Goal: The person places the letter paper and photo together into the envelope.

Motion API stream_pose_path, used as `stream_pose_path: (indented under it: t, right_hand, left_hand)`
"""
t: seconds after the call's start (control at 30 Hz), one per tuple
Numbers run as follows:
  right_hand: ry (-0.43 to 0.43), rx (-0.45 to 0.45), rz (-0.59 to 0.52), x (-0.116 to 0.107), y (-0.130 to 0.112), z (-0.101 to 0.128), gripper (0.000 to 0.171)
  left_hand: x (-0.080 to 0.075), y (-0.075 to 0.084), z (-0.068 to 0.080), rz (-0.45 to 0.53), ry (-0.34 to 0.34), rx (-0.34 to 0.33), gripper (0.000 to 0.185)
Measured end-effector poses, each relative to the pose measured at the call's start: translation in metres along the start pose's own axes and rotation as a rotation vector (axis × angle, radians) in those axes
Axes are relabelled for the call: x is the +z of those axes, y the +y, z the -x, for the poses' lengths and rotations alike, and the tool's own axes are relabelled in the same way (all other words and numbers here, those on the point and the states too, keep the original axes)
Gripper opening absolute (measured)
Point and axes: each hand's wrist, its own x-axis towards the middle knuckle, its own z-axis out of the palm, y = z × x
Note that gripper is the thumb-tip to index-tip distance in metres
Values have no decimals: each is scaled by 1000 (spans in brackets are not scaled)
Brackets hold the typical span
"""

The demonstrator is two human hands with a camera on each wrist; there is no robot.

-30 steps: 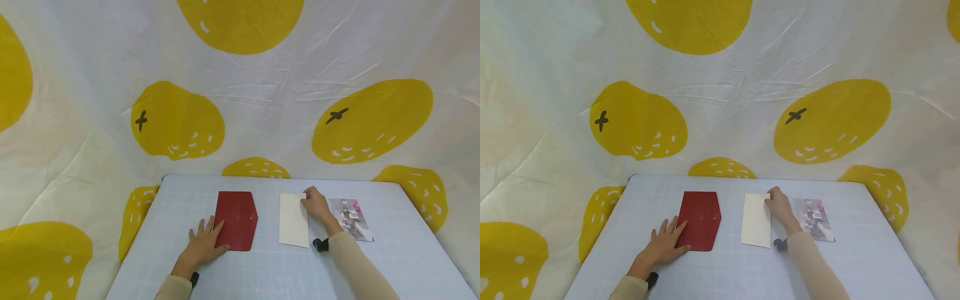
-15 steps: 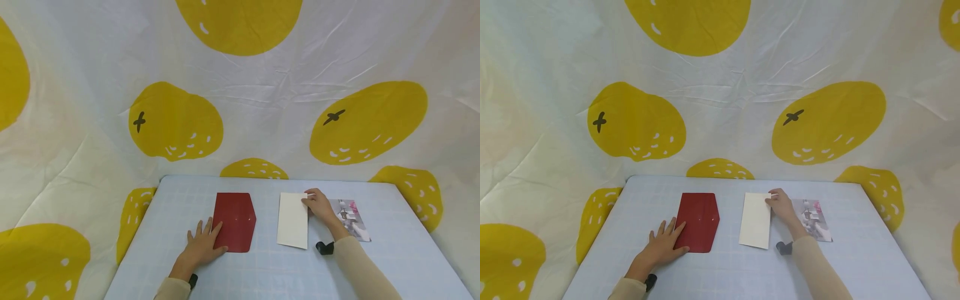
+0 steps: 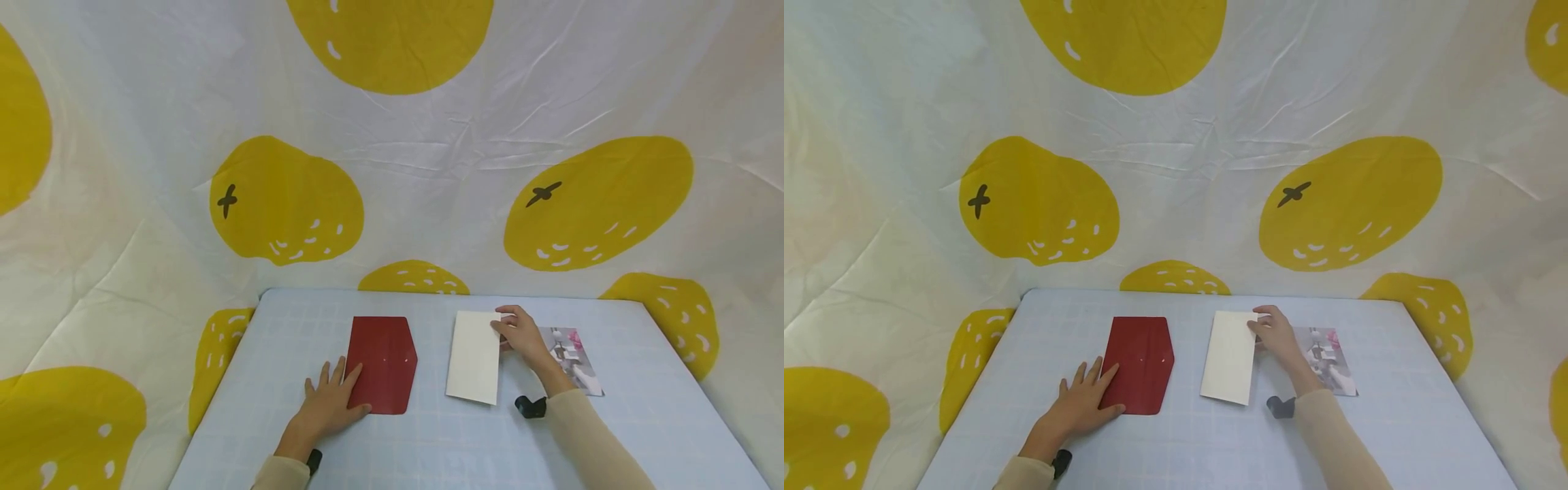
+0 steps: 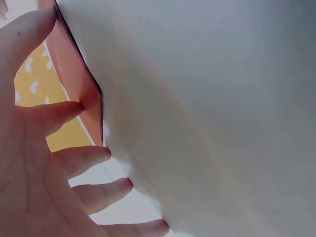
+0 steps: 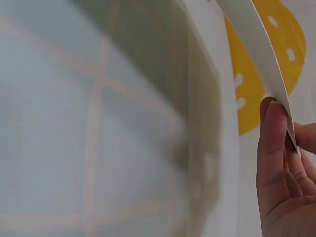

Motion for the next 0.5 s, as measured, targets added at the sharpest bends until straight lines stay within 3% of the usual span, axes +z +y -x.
stream_pose_path:
  t: [0.5]
  right_hand:
    - [25, -82, -46, 40, -26, -9, 45]
  left_hand:
    - [-1, -1, 2, 27, -16, 5, 95]
